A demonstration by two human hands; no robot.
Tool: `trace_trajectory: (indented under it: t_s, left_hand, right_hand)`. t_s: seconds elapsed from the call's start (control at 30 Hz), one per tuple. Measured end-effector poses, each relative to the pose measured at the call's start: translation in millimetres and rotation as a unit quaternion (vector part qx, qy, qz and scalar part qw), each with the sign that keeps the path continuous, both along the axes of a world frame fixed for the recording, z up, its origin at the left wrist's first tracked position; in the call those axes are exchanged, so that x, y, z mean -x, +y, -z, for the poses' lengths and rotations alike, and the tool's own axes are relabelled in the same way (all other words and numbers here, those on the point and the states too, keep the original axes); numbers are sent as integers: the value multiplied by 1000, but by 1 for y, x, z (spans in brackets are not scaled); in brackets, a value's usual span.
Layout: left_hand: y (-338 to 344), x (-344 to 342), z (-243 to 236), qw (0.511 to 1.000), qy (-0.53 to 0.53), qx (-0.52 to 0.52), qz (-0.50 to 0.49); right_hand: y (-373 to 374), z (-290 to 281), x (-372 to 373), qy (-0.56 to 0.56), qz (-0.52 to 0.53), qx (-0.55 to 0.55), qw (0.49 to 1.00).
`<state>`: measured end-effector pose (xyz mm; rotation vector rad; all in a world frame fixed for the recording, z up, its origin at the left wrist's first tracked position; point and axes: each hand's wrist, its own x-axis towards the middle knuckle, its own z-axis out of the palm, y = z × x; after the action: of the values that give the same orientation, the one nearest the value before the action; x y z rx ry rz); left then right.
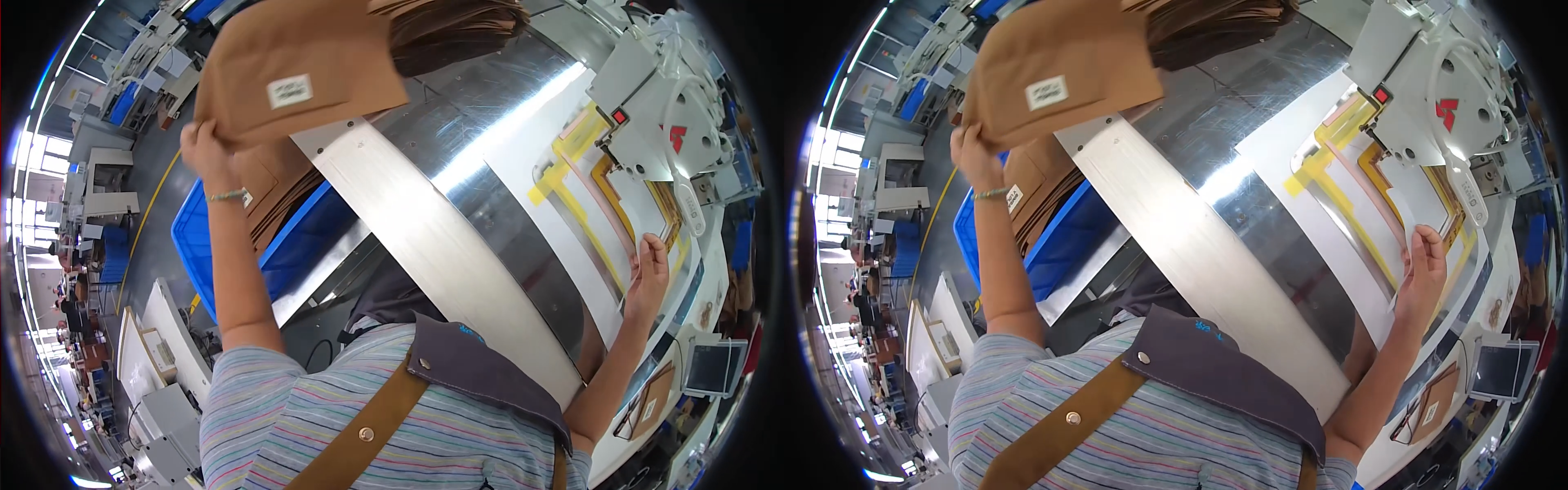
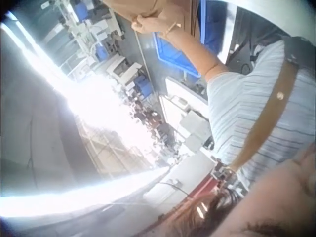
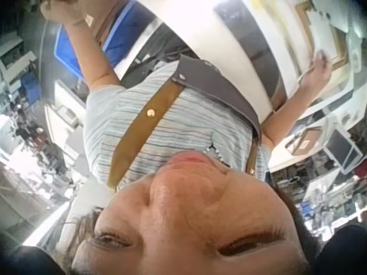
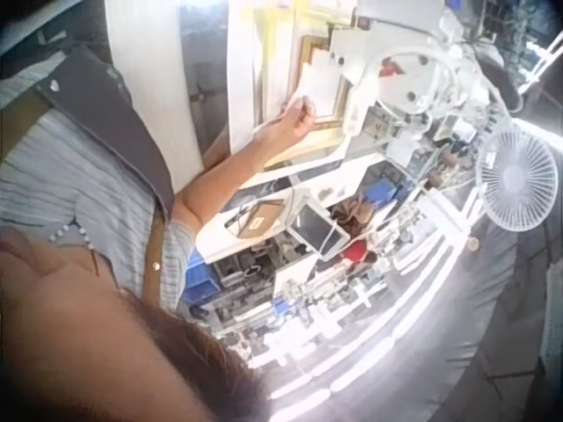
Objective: Sewing panels onto leather goods using an industrial sewing machine.
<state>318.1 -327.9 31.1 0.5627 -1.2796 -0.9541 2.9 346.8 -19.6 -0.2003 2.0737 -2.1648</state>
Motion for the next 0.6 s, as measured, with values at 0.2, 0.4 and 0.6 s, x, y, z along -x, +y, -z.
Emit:
trace_trajectory:
  t_s: [0.2,0.4,0.6]
  left_hand:
    - [-9,-157,114,965,-80,-170,-182]
    - [7,-190,145,693,-567,-237,-377]
    - [12,-34,57,797,-504,174,-284]
  right_hand:
    - [4,-8,-7,22,-18,-28,999]
    - [-5,-14,-6,-13,-37,-63,997]
    - [16,-55,30,158,-61,-304,938]
